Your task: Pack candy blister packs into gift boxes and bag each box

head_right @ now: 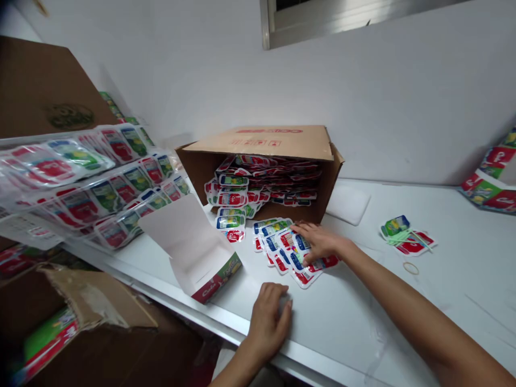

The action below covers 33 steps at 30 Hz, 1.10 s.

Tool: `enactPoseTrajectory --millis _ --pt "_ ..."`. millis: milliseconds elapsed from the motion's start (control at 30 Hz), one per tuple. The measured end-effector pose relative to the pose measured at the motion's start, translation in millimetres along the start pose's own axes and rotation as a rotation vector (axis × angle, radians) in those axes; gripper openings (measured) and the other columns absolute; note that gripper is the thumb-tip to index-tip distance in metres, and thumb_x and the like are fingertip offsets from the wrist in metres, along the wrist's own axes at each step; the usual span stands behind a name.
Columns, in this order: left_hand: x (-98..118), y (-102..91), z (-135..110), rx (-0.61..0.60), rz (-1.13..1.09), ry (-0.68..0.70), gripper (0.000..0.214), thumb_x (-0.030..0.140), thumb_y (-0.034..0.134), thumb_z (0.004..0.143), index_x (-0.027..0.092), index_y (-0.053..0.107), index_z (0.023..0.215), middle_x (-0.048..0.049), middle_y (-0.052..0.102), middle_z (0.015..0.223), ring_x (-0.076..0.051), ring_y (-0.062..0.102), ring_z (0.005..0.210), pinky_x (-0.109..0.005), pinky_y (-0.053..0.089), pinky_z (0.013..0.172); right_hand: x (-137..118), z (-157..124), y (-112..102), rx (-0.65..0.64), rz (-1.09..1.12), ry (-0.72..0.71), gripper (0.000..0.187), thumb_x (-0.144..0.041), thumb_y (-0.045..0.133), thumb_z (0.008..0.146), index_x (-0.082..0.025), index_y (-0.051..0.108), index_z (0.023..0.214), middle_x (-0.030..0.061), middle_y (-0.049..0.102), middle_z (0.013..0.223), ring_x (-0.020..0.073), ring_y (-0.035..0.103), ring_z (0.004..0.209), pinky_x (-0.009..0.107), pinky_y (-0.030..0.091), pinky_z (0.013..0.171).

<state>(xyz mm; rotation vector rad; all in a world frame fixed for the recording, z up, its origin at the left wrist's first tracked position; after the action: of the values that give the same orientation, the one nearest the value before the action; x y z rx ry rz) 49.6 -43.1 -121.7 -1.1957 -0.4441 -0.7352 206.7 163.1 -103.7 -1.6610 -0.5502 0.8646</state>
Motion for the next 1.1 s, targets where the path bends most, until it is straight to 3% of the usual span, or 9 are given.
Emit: enactPoseTrajectory --millis 100,233,433,533,600,800,867,1000,1100 --pt "-3.0 7.9 4.2 -0.042 0.034 -0.027 0.022 0.015 0.054 0.084 0.016 0.060 0.105 -0.0122 0.064 0.097 -0.029 0.056 0.094 -0.047 0.050 0.081 -6.8 8.4 -4.2 -0.001 -0.015 -0.034 0.113 -0.067 0.077 0.050 -0.023 0.038 0.146 0.0159 0.052 0.133 0.0378 0.047 0.118 0.046 0.036 0.098" --pt "-9.6 11.0 1.8 0.006 -0.054 -0.082 0.028 0.019 0.058 0.084 0.014 0.058 0.111 -0.0136 0.063 0.103 -0.030 0.055 0.099 -0.049 0.049 0.086 -11.5 -13.5 -7.6 0.213 -0.073 0.015 0.068 -0.070 0.069 0.064 -0.017 0.063 0.105 0.0129 0.064 0.096 0.0313 0.057 0.090 0.043 0.042 0.083" --pt "-3.4 14.4 12.3 0.251 -0.521 -0.290 0.115 0.031 0.091 0.051 0.019 0.025 0.146 -0.0174 0.048 0.137 -0.033 0.046 0.128 -0.049 0.038 0.108 -43.1 -69.9 13.5 0.616 0.382 0.274 0.042 -0.063 0.063 0.078 -0.022 0.056 0.076 0.0023 0.063 0.071 0.0200 0.058 0.065 0.031 0.045 0.062" --pt "3.3 11.5 19.2 0.216 -0.832 -0.339 0.068 0.036 0.080 0.070 0.018 0.050 0.128 -0.0112 0.066 0.114 -0.026 0.064 0.104 -0.041 0.051 0.094 -74.3 -90.0 36.8 0.784 0.684 0.393 0.042 -0.057 0.072 0.073 -0.023 0.056 0.090 0.0008 0.067 0.076 0.0190 0.062 0.066 0.029 0.049 0.061" --pt "5.2 1.2 18.8 0.209 -0.850 -0.274 0.032 0.036 0.071 0.079 0.016 0.064 0.104 -0.0092 0.069 0.102 -0.023 0.067 0.093 -0.036 0.053 0.085 -92.4 -97.1 49.2 0.778 0.840 0.340 0.043 -0.054 0.071 0.075 -0.023 0.054 0.101 0.0019 0.069 0.085 0.0196 0.064 0.074 0.029 0.052 0.066" --pt "0.8 -27.7 -2.4 0.070 -0.735 -0.069 0.012 0.026 0.069 0.082 0.017 0.069 0.088 -0.0066 0.072 0.084 -0.018 0.067 0.077 -0.029 0.053 0.072 -86.3 -93.3 50.7 0.431 1.047 0.039 0.059 -0.065 0.025 0.094 -0.022 0.060 0.114 0.0124 0.065 0.117 0.0278 0.062 0.106 0.042 0.052 0.089" --pt "1.2 -35.3 -9.2 0.069 -0.712 -0.001 0.009 0.022 0.063 0.086 0.016 0.069 0.083 -0.0081 0.072 0.084 -0.018 0.067 0.077 -0.028 0.053 0.072 -66.5 -82.9 45.7 0.401 0.901 0.095 0.065 -0.069 0.027 0.092 -0.022 0.056 0.126 0.0139 0.059 0.131 0.0309 0.056 0.119 0.048 0.045 0.100" --pt "5.2 -44.8 -17.9 -0.009 -0.621 0.100 0.009 0.017 0.063 0.084 0.017 0.069 0.090 -0.0089 0.073 0.087 -0.018 0.068 0.078 -0.028 0.053 0.073 -42.0 -57.7 47.0 0.305 0.304 0.161 0.102 -0.072 0.071 0.062 -0.020 0.040 0.145 0.0179 0.037 0.151 0.0399 0.035 0.136 0.057 0.028 0.111" --pt "2.7 -45.7 -21.2 -0.009 -0.574 0.036 0.008 0.017 0.063 0.084 0.017 0.066 0.091 -0.0071 0.073 0.084 -0.017 0.067 0.073 -0.026 0.052 0.068 -43.1 -50.4 54.3 0.296 0.061 0.048 0.077 -0.061 0.065 0.077 -0.018 0.049 0.138 0.0190 0.049 0.141 0.0361 0.046 0.127 0.053 0.038 0.104"
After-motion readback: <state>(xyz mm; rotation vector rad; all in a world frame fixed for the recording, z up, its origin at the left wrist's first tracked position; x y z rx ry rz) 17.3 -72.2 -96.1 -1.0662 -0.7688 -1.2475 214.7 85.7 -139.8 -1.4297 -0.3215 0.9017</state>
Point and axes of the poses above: each hand's wrist, its own z-axis towards the middle knuckle, its own y-axis out of the palm, x = y × z, the point moved 3 cm from there along z, towards the middle knuckle
